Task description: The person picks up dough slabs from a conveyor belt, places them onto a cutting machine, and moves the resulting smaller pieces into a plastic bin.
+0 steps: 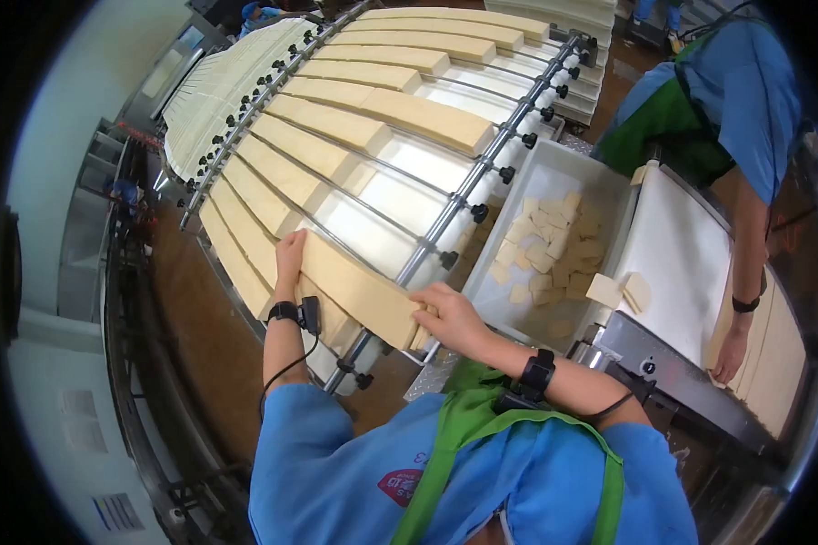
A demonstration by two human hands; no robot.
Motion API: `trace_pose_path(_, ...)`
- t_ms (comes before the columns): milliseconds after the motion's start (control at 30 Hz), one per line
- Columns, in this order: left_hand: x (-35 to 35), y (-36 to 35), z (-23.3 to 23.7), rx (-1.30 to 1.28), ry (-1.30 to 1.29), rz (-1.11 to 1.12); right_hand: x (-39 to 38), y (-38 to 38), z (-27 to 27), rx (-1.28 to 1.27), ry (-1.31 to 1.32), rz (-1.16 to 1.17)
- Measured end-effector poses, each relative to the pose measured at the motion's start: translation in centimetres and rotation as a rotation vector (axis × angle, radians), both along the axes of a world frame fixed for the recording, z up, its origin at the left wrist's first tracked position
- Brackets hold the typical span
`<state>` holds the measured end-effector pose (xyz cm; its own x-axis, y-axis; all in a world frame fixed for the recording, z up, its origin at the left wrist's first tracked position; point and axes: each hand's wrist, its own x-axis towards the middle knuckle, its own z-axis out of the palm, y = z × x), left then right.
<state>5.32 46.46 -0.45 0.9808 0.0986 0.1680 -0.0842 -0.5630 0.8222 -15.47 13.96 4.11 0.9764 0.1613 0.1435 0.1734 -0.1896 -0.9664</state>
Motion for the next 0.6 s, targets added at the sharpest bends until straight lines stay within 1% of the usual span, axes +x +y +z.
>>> trace_pose_path(33,0.4,0.9,-0.3,0.195,0.008,-0.051,0.3,1.1,0.3,0.020,0.000,0.005)
trace_pose_path(67,1.5,1.5,-0.4,0.445,0.064,-0.069,0.3,1.5,0.9,0.006,0.087,0.030)
trace_pose_path(167,1.8,-0.1,2.8,0.702,0.222,0.075,1.8,2.8,1.7,-0.083,0.043,0.024)
trace_pose_path(200,1.4,-0.7,3.3,0.674,0.038,0.050,2.4,3.5,1.1,-0.063,-0.002,0.013)
trace_pose_path(267,-0.4,-2.0,4.0,0.606,-0.327,0.001,3.8,5.4,-1.7,-0.022,-0.094,-0.007)
trace_pose_path(333,-3.8,-4.7,4.7,0.128,-0.240,-0.278,4.5,6.5,-3.8,0.018,-0.020,0.020)
trace_pose_path(400,-8.6,-7.0,4.6,0.254,-0.334,-0.591,4.5,7.0,-4.9,0.052,0.022,0.013)
trace_pose_path(467,-13.8,-10.2,7.2,0.590,-0.430,-0.737,4.2,6.3,-5.5,0.069,0.030,-0.057)
trace_pose_path(533,-15.3,-10.2,4.1,0.719,-0.396,-0.616,4.5,4.4,-5.7,-0.006,0.003,-0.074)
trace_pose_path(567,-15.1,-9.6,2.8,0.755,-0.452,-0.562,4.4,3.1,-5.1,0.024,0.003,-0.111)
trace_pose_path(600,-15.2,-9.3,2.2,0.748,-0.421,-0.515,4.2,1.6,-4.3,0.057,-0.001,-0.152)
